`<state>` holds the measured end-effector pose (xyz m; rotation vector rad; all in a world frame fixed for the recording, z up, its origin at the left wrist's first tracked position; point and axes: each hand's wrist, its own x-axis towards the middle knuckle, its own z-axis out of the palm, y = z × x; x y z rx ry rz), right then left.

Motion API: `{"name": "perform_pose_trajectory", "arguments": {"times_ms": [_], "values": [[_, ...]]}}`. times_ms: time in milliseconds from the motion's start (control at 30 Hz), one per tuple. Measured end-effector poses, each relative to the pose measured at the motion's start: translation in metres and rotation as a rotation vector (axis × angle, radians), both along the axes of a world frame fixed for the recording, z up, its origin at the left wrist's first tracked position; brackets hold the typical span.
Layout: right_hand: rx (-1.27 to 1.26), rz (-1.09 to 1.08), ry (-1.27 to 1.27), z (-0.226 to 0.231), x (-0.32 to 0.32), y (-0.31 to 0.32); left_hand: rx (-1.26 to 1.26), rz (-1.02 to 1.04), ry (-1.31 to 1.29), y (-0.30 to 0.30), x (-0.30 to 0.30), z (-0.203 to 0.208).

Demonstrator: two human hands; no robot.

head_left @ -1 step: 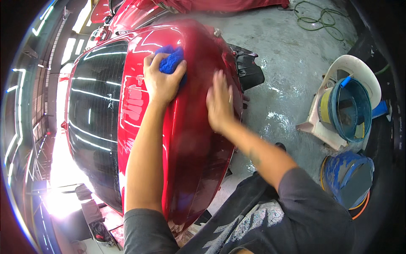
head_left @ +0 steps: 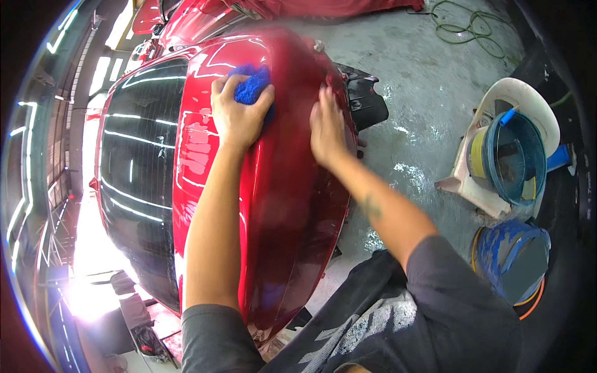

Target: The person scrubs the rear trunk and side panels of a red car using a blue sponge and a small abrasive pad. They repeatedly wipe the surface, occasionally dipping the sponge into a bucket of water to rinse it.

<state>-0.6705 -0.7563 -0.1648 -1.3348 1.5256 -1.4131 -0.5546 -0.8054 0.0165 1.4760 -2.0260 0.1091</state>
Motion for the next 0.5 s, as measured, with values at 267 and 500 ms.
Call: {"name": "perform_pose_trajectory", "arguments": {"times_ms": [267,500], "values": [[-0.2,0.132,0.059,0.0,0.076,0.157,-0.006,0.031,-0.058,0.003,0.015,0.0],[-0.25,-0.041,-0.021,0.018,0.035,0.015,0.0,-0.016,-0.025,0.007,0.009,-0.005]]}}
